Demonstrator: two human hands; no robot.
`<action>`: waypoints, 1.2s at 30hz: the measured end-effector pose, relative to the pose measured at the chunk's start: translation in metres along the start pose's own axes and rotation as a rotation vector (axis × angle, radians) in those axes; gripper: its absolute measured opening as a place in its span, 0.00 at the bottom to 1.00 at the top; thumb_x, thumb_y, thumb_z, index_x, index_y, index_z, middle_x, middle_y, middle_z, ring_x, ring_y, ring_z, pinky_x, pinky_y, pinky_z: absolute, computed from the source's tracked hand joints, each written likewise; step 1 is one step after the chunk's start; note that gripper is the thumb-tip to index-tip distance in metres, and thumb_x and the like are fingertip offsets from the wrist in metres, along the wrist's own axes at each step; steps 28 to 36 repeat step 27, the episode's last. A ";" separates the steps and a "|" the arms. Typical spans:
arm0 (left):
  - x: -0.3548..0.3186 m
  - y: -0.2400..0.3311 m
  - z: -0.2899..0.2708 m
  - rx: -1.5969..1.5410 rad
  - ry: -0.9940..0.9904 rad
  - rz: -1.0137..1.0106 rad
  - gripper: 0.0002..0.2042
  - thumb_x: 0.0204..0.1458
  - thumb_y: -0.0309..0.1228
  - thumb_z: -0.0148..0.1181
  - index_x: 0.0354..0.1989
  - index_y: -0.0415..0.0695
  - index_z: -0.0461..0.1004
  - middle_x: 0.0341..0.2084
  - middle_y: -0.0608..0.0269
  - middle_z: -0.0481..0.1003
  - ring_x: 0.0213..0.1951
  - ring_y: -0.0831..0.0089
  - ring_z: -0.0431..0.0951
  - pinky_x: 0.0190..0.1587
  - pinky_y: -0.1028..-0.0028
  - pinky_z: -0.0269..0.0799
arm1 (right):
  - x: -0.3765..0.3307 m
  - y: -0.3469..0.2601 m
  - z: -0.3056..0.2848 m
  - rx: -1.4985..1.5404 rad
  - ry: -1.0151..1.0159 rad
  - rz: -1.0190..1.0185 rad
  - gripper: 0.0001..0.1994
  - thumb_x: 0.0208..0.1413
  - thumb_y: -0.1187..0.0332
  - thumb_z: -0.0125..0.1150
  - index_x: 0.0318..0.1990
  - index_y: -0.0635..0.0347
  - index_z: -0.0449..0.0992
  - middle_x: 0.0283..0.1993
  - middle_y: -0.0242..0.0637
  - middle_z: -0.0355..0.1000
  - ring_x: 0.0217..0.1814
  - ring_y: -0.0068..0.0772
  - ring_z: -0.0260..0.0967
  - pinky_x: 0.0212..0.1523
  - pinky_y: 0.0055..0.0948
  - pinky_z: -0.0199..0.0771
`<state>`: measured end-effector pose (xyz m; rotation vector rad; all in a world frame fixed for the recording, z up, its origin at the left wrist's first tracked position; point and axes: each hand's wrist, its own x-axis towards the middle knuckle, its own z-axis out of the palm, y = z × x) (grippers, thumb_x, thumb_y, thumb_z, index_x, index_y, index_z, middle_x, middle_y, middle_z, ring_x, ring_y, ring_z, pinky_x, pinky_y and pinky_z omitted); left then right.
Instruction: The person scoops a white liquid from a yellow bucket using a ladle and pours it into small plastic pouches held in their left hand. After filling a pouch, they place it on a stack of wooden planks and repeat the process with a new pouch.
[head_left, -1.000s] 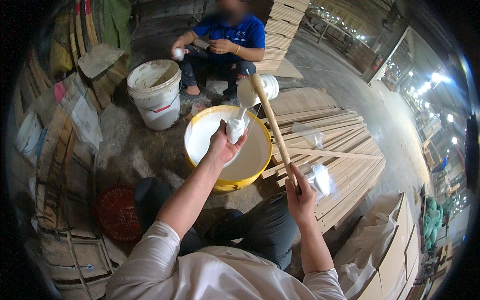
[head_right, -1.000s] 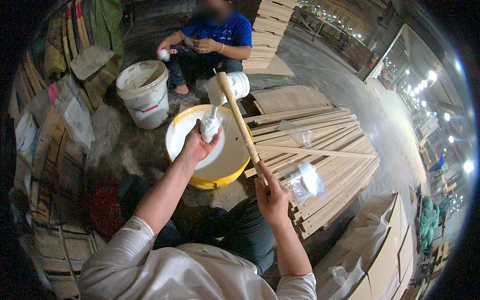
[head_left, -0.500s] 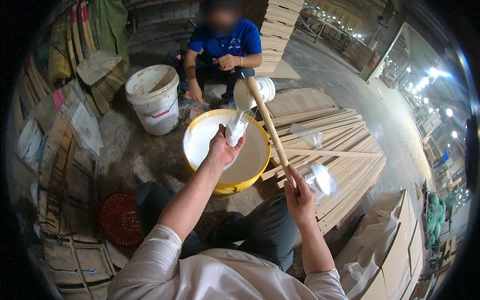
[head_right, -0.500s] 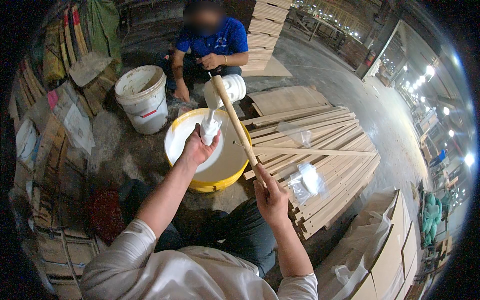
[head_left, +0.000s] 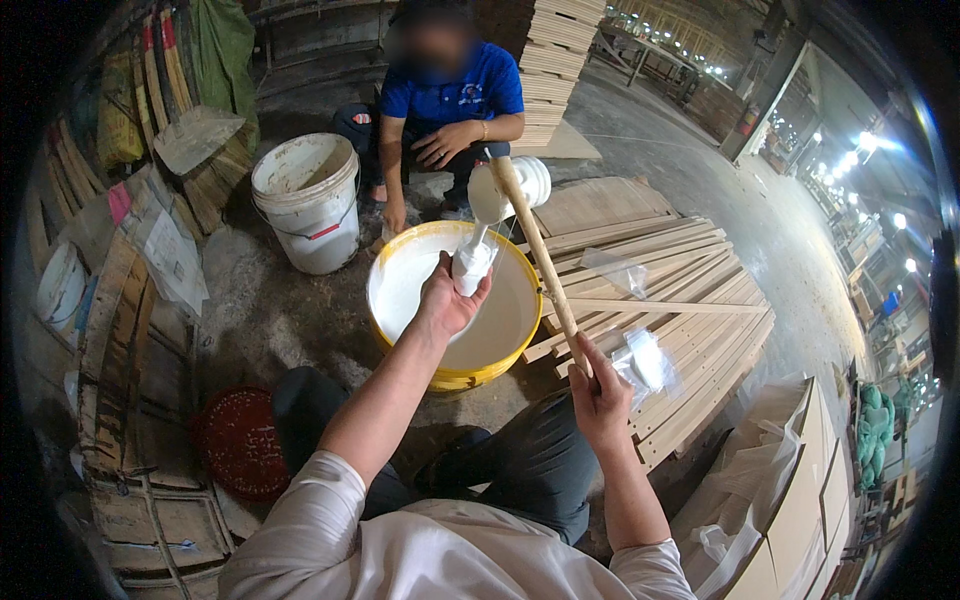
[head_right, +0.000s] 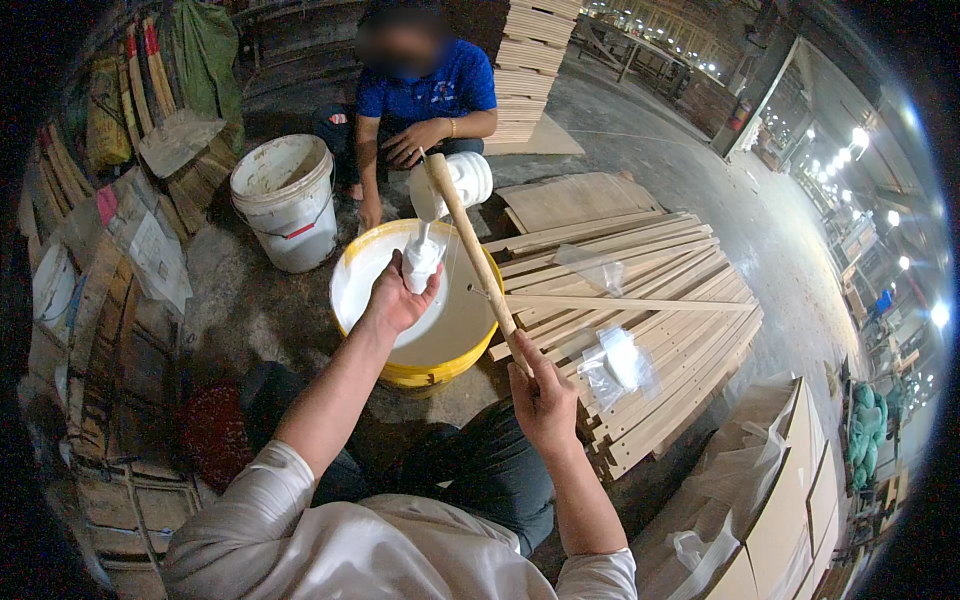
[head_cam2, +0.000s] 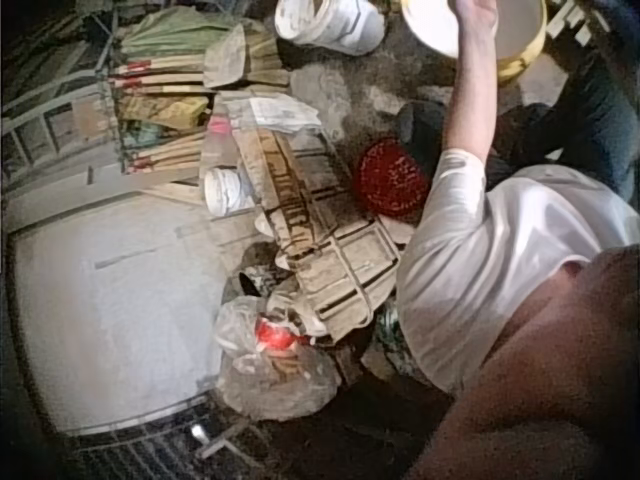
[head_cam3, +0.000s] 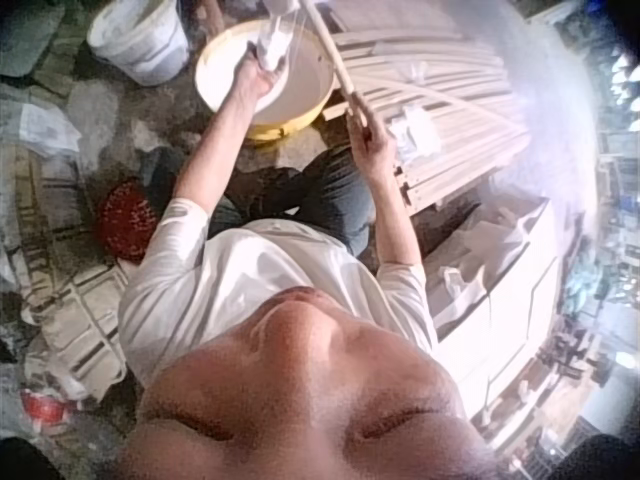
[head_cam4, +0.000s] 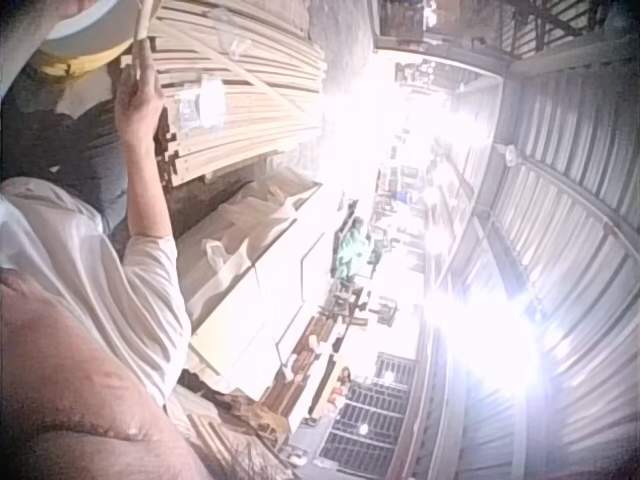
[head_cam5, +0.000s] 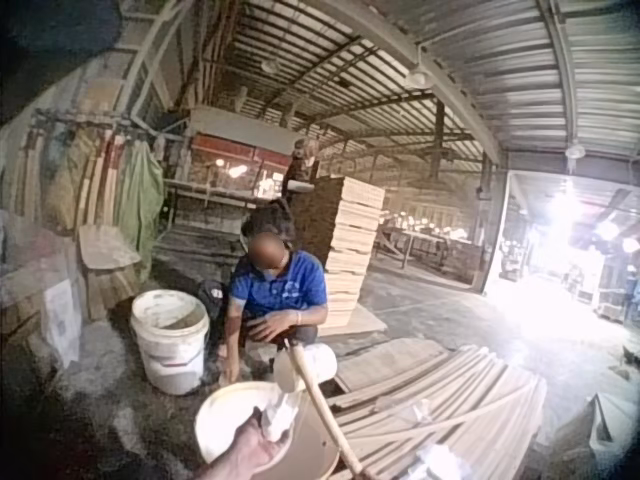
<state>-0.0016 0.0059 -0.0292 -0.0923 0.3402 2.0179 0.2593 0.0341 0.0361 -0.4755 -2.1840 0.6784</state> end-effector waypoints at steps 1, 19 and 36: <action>0.000 0.000 0.001 0.002 0.009 -0.003 0.21 0.60 0.47 0.35 0.48 0.45 0.65 0.41 0.57 0.71 0.41 0.62 0.73 0.38 0.69 0.75 | 0.000 0.000 0.001 0.017 0.028 -0.010 0.19 0.50 0.79 0.53 0.52 0.61 0.69 0.24 0.27 0.66 0.19 0.14 0.52 0.20 0.16 0.54; -0.005 -0.003 0.007 0.030 0.035 -0.012 0.19 0.61 0.45 0.34 0.49 0.45 0.64 0.41 0.56 0.70 0.39 0.62 0.73 0.37 0.69 0.75 | -0.002 -0.002 -0.004 0.005 -0.049 0.024 0.19 0.51 0.79 0.53 0.53 0.63 0.66 0.41 0.48 0.73 0.33 0.33 0.75 0.32 0.25 0.73; 0.001 -0.003 -0.001 -0.035 -0.043 -0.042 0.20 0.60 0.46 0.34 0.50 0.45 0.63 0.42 0.55 0.69 0.41 0.62 0.72 0.40 0.68 0.74 | -0.007 0.009 0.004 0.320 -0.036 0.262 0.20 0.57 0.71 0.52 0.57 0.57 0.63 0.22 0.25 0.64 0.21 0.13 0.56 0.24 0.15 0.57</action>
